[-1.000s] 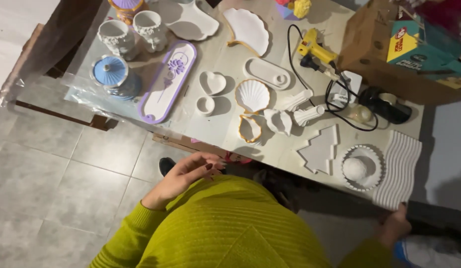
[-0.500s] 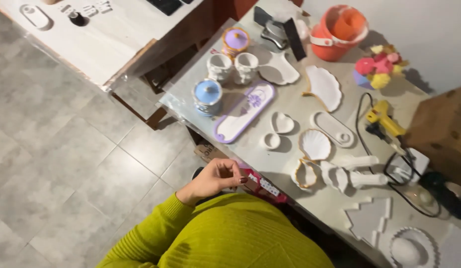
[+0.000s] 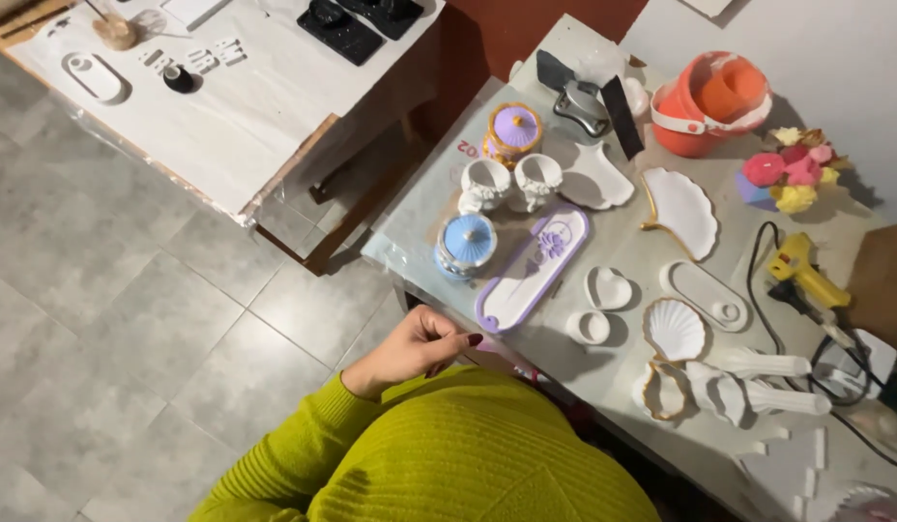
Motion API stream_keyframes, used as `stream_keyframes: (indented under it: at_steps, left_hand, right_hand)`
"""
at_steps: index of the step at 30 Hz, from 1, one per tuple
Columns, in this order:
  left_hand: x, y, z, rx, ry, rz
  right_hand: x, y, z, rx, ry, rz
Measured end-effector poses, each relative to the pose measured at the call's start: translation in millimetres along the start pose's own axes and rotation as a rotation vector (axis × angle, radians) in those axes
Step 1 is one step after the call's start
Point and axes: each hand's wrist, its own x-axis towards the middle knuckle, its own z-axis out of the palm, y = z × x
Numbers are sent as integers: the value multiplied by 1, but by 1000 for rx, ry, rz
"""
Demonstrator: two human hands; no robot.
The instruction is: Apply gold leaf or pigment to the interior of a candle holder using a brush.
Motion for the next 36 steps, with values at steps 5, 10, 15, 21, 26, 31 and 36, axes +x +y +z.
stream_keyframes:
  at_steps: [5,10,15,21,26,31,36]
  left_hand:
    - [10,-6,-24,10,-63,-54]
    - [20,4,-17,14,-155,-205]
    - [32,-7,-12,1,-160,-264]
    - [50,-25,8,31,-186,-292]
    - [57,-37,24,-26,-191,-262]
    - [46,-43,31,-37,-171,-243]
    - [25,-47,28,-59,-93,-224]
  right_hand:
    - [-3,-47,42,-22,19,-137]
    - [-24,-91,11,-224,107,-275]
    - [-46,-105,-4,-131,260,-207]
    - [-60,-104,2,-410,172,-250]
    - [-12,-154,61,-131,-75,49]
    - [21,-148,73,-332,-356,-116]
    - [38,-109,103,-277,-435,109]
